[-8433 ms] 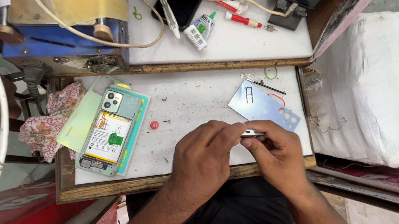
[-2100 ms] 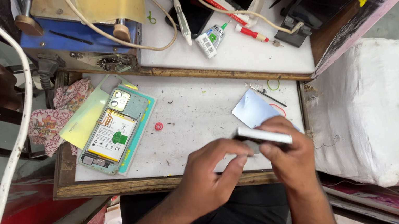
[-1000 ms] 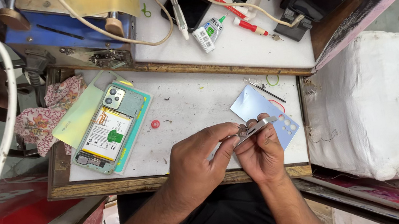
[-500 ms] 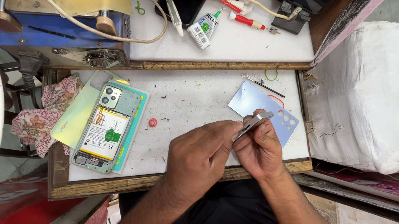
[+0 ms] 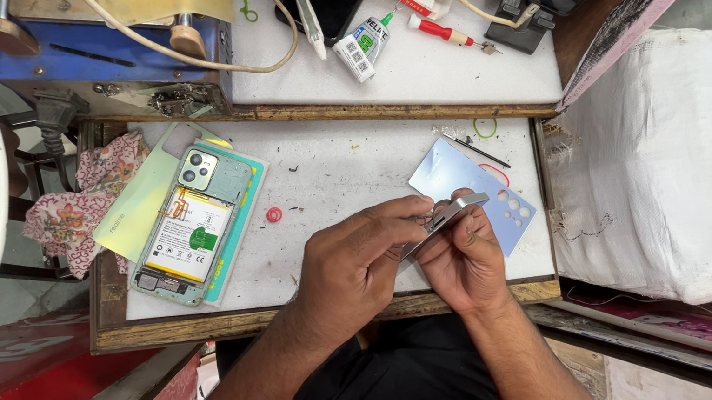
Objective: The person assembles a smartphone by fitting the internal chassis into a metal frame and then attaching a back cover. They handle the phone's internal components, a metal frame, and a purple back cover, aligning and snapping the parts together on a cluttered workbench.
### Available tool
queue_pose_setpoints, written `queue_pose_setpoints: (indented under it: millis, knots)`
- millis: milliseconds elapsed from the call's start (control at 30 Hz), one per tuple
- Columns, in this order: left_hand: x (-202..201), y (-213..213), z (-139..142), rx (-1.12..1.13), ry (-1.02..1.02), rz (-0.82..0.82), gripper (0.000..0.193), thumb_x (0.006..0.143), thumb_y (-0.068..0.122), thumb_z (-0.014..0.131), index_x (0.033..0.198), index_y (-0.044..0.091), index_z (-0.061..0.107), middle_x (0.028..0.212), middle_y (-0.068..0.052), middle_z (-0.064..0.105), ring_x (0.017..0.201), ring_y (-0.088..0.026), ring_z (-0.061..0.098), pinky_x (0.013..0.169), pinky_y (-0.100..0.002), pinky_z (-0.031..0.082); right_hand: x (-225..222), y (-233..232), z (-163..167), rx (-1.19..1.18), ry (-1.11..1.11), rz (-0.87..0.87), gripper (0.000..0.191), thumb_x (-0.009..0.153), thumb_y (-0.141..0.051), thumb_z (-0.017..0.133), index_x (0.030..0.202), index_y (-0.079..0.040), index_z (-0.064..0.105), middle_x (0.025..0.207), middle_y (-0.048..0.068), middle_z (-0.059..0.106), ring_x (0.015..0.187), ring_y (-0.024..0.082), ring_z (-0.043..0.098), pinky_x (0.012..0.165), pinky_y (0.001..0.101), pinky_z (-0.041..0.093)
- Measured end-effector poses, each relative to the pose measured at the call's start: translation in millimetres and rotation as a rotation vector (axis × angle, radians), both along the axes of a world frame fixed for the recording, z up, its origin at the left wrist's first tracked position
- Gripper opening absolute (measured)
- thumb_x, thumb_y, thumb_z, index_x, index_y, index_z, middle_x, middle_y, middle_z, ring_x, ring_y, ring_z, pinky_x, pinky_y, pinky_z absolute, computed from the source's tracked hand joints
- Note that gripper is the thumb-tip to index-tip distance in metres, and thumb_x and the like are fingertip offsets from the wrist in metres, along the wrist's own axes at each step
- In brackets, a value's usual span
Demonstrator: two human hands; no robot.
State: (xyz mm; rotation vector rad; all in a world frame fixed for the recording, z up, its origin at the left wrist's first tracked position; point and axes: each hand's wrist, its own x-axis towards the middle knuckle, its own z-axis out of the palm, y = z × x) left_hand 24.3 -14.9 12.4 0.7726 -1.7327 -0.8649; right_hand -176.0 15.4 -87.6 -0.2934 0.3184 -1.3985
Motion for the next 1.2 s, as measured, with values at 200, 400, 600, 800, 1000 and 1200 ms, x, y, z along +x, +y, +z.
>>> queue_pose_setpoints:
  millis: [200,400,600,800,1000,1200]
  knots:
    - [4.7,-10.0,3.9,-0.177,-0.07,-0.061,0.018,0.09,-0.011,0.071,0.103,0.002,0.069,0.124,-0.009,0.073,0.109,-0.022,0.077,0.088,-0.029,0.067,0.3,-0.6,0.8,0.003,-0.021,0.015,0.026,0.102,-0.011,0.072,0.126,-0.01,0.064,0.119,0.004,0.073,0.117,0.018,0.067,0.107,0.0371,0.052]
    - [15.9,-27.1,17.3,-0.383,-0.152,-0.163,0.016,0.09,0.0,0.073,0.106,0.0,0.072,0.123,-0.011,0.071,0.113,-0.026,0.073,0.093,-0.036,0.063,0.9,-0.4,2.8,0.015,-0.011,0.014,0.026,0.104,-0.012,0.071,0.129,-0.01,0.064,0.119,0.007,0.071,0.115,0.022,0.067,0.103,0.0385,0.053]
    - [11.3,-29.2,21.3,-0.329,-0.259,-0.18,0.026,0.092,0.002,0.072,0.118,0.005,0.068,0.129,-0.014,0.07,0.117,-0.028,0.072,0.097,-0.037,0.061,0.1,0.2,0.8,0.01,0.061,0.002,0.026,0.101,-0.014,0.072,0.125,-0.008,0.064,0.121,0.006,0.07,0.116,0.021,0.066,0.107,0.039,0.053]
    - [9.4,-9.4,8.5,-0.101,-0.064,-0.221,0.058,0.091,-0.013,0.059,0.147,-0.001,0.05,0.141,-0.019,0.064,0.123,-0.032,0.071,0.104,-0.038,0.062,0.3,0.5,1.7,0.009,0.01,0.019,0.025,0.104,-0.014,0.071,0.127,-0.009,0.065,0.12,0.005,0.071,0.12,0.02,0.065,0.11,0.0392,0.049]
    - [-8.5,2.2,-6.3,-0.065,-0.046,0.006,0.043,0.098,-0.009,0.067,0.138,0.0,0.056,0.124,-0.016,0.072,0.107,-0.028,0.078,0.09,-0.033,0.066,3.9,-2.4,5.7,0.026,0.031,0.018,0.027,0.1,-0.015,0.073,0.125,-0.011,0.066,0.12,0.006,0.072,0.118,0.02,0.065,0.108,0.038,0.05]
    - [-14.7,4.2,-7.4,-0.274,-0.082,0.159,0.027,0.098,-0.004,0.072,0.122,-0.001,0.06,0.116,-0.016,0.072,0.103,-0.028,0.077,0.085,-0.035,0.066,3.6,-2.2,6.7,0.019,0.023,0.003,0.028,0.104,-0.016,0.073,0.128,-0.007,0.063,0.122,0.008,0.071,0.119,0.021,0.066,0.108,0.0382,0.051]
